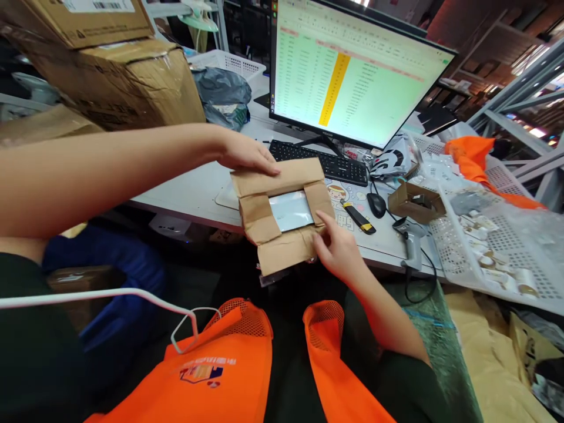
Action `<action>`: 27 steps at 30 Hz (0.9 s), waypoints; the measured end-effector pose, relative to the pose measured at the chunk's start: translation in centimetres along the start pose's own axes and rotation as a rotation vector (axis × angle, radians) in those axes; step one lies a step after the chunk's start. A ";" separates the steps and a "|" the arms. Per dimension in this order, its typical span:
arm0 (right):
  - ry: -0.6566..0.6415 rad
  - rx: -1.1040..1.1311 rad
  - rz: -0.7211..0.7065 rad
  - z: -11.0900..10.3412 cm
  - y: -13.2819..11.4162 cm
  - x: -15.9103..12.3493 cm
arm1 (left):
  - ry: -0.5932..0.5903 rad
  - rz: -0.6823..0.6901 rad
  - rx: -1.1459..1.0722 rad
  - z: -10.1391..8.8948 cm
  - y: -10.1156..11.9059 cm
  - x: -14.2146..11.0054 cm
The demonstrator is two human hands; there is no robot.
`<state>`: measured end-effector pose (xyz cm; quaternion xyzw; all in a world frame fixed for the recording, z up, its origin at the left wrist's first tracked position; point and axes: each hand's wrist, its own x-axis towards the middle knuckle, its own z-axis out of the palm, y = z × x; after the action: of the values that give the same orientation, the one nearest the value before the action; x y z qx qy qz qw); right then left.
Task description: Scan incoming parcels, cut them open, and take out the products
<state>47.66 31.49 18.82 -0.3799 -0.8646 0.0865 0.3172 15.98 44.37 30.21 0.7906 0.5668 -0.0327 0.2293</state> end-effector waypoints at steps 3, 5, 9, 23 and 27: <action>-0.033 -0.246 0.145 -0.3 0.1 3.6 | -0.002 -0.029 -0.029 1.1 0.4 -0.7; -0.051 -0.312 0.153 -0.3 0.2 5.8 | 0.163 -0.043 0.067 2.0 1.8 -2.0; -0.139 -0.314 0.225 -0.5 0.2 9.2 | 0.481 0.225 0.305 5.1 4.6 -5.9; 0.072 0.946 0.683 0.9 8.1 7.7 | 1.013 0.126 0.023 14.1 -4.9 -10.8; 0.199 1.135 0.567 4.9 8.0 6.2 | 0.610 0.148 -0.007 10.7 -4.1 -13.0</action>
<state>46.30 41.96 14.82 -0.3730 -0.5168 0.5756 0.5123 9.82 29.65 23.36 0.8023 0.5504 0.2249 0.0531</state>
